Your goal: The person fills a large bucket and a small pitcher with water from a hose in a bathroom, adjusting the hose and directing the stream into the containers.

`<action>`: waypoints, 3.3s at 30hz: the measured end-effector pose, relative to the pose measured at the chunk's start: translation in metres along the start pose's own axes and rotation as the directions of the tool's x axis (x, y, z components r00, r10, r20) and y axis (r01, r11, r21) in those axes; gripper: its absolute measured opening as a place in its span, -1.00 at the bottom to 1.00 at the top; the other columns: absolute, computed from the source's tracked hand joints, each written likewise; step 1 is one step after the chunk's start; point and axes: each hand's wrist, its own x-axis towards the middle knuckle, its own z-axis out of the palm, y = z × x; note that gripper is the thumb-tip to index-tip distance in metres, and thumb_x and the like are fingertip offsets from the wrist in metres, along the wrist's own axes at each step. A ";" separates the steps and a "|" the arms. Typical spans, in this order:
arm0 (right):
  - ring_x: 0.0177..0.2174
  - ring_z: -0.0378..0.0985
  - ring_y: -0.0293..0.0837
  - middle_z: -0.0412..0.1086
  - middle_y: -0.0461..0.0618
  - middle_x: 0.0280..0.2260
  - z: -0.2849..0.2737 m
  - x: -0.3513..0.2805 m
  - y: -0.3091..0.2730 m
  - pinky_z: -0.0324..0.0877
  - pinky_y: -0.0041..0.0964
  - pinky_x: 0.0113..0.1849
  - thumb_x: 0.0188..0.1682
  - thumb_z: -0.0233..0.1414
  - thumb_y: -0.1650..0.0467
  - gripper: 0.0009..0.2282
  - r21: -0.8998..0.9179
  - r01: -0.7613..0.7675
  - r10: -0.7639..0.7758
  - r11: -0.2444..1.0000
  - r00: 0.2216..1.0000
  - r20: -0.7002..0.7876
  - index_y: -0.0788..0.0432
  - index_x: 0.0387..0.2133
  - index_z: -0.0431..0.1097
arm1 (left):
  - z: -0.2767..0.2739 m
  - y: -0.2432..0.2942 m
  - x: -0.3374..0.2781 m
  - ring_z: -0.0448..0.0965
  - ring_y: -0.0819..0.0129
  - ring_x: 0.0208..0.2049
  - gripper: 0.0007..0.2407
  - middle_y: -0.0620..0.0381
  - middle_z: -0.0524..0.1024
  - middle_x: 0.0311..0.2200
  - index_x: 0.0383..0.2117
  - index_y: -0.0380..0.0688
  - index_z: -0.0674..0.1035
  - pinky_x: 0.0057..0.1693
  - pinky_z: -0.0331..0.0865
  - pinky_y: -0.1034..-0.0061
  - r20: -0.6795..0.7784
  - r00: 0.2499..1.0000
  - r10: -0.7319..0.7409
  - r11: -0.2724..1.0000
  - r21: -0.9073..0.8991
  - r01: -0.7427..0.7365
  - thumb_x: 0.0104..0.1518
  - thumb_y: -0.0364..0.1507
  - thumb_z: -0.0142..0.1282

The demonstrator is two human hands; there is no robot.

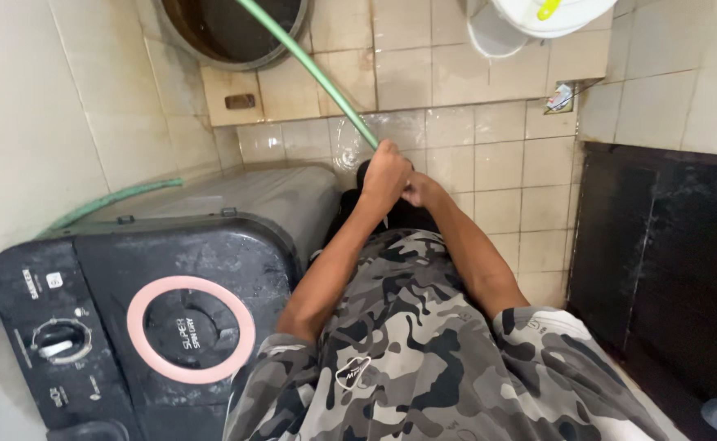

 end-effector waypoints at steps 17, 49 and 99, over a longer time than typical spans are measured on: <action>-0.27 0.59 -0.21 0.45 -0.02 -0.23 -0.010 -0.003 -0.017 0.59 -0.41 -0.23 0.11 -0.12 0.49 -0.89 -0.065 -0.088 0.086 0.994 0.996 -0.024 0.22 -0.16 0.32 | -0.007 0.010 0.018 0.54 0.33 -0.27 -0.87 0.24 0.62 -0.53 -0.57 0.13 0.69 -0.01 0.18 0.43 0.017 0.996 -0.092 0.995 0.032 0.092 -0.01 -0.20 0.25; -0.19 0.62 -0.03 0.49 0.14 -0.17 0.114 -0.002 -0.077 0.53 -0.23 -0.19 0.13 -0.11 0.22 -0.67 -0.284 -0.068 0.077 0.956 0.997 0.023 0.30 -0.11 0.31 | 0.052 -0.060 0.078 0.53 0.37 -0.27 -0.93 0.31 0.61 -0.53 -0.60 0.14 0.69 0.06 0.20 0.44 -0.186 0.957 0.221 0.975 0.074 -0.210 -0.05 -0.34 0.18; -0.61 0.37 -0.22 0.35 0.00 -0.64 0.412 -0.086 -0.324 0.27 -0.27 -0.51 0.01 0.20 0.33 -0.77 -0.729 0.683 -0.365 -0.034 0.671 0.645 0.30 -0.46 0.42 | -0.296 -0.585 0.060 0.31 -0.05 0.15 -0.78 -0.04 0.36 0.06 -0.16 -0.18 0.50 0.27 0.05 -0.06 -0.366 -0.233 -0.901 0.074 -0.658 0.749 0.34 -0.29 -0.11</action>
